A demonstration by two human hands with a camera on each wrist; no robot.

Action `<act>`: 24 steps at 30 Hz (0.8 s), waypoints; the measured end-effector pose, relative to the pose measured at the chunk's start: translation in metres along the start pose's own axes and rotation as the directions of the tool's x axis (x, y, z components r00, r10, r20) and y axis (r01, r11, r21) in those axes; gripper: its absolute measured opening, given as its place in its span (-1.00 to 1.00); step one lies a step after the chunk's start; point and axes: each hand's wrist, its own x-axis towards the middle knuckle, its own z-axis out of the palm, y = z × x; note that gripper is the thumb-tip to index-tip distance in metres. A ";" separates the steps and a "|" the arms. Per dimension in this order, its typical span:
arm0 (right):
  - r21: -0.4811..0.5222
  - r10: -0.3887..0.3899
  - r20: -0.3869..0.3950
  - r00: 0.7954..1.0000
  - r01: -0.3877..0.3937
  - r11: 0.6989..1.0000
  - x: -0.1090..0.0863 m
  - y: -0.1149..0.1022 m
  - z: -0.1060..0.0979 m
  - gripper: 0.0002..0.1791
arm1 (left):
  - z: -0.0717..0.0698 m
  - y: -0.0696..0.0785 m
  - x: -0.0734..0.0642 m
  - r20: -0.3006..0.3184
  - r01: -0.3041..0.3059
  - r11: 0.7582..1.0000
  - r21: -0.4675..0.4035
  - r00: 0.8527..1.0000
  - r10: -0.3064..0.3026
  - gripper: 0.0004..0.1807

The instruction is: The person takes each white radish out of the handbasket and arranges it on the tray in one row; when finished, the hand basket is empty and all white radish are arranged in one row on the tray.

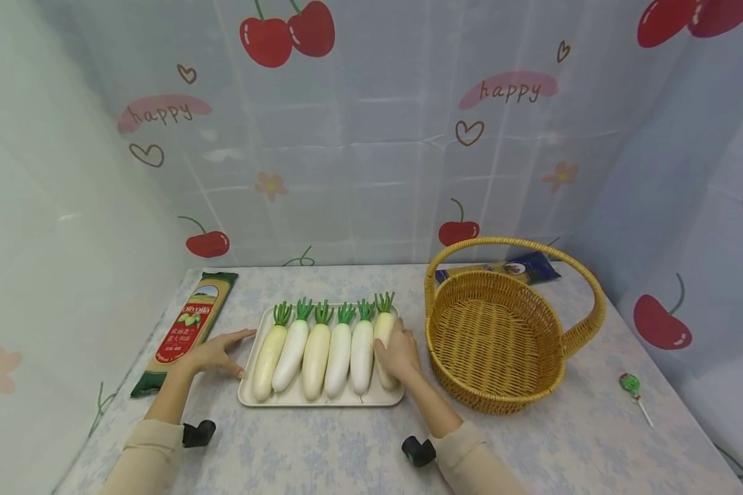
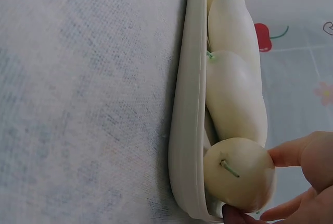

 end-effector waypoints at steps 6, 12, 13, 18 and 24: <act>-0.038 -0.038 -0.002 0.999 0.038 0.999 -0.002 -0.001 -0.001 -0.25 | 0.000 0.001 0.001 -0.001 0.007 1.000 -0.004 1.000 -0.007 0.07; -0.032 -0.045 -0.015 0.999 0.045 0.998 -0.006 -0.001 -0.002 -0.22 | 0.001 0.003 0.000 0.011 -0.003 1.000 -0.007 1.000 0.003 0.07; -0.032 -0.045 -0.016 0.999 0.045 0.998 -0.006 -0.001 -0.003 -0.21 | 0.001 0.003 -0.001 0.012 -0.004 1.000 -0.009 1.000 0.004 0.07; -0.022 -0.054 -0.019 0.998 0.054 0.998 -0.009 0.000 -0.006 -0.19 | 0.002 0.002 -0.001 0.007 -0.021 1.000 -0.006 1.000 0.021 0.06; -0.008 -0.084 -0.033 0.996 0.083 0.996 -0.011 0.001 -0.007 -0.21 | 0.001 0.000 -0.004 -0.016 -0.042 0.999 -0.013 0.999 0.041 0.07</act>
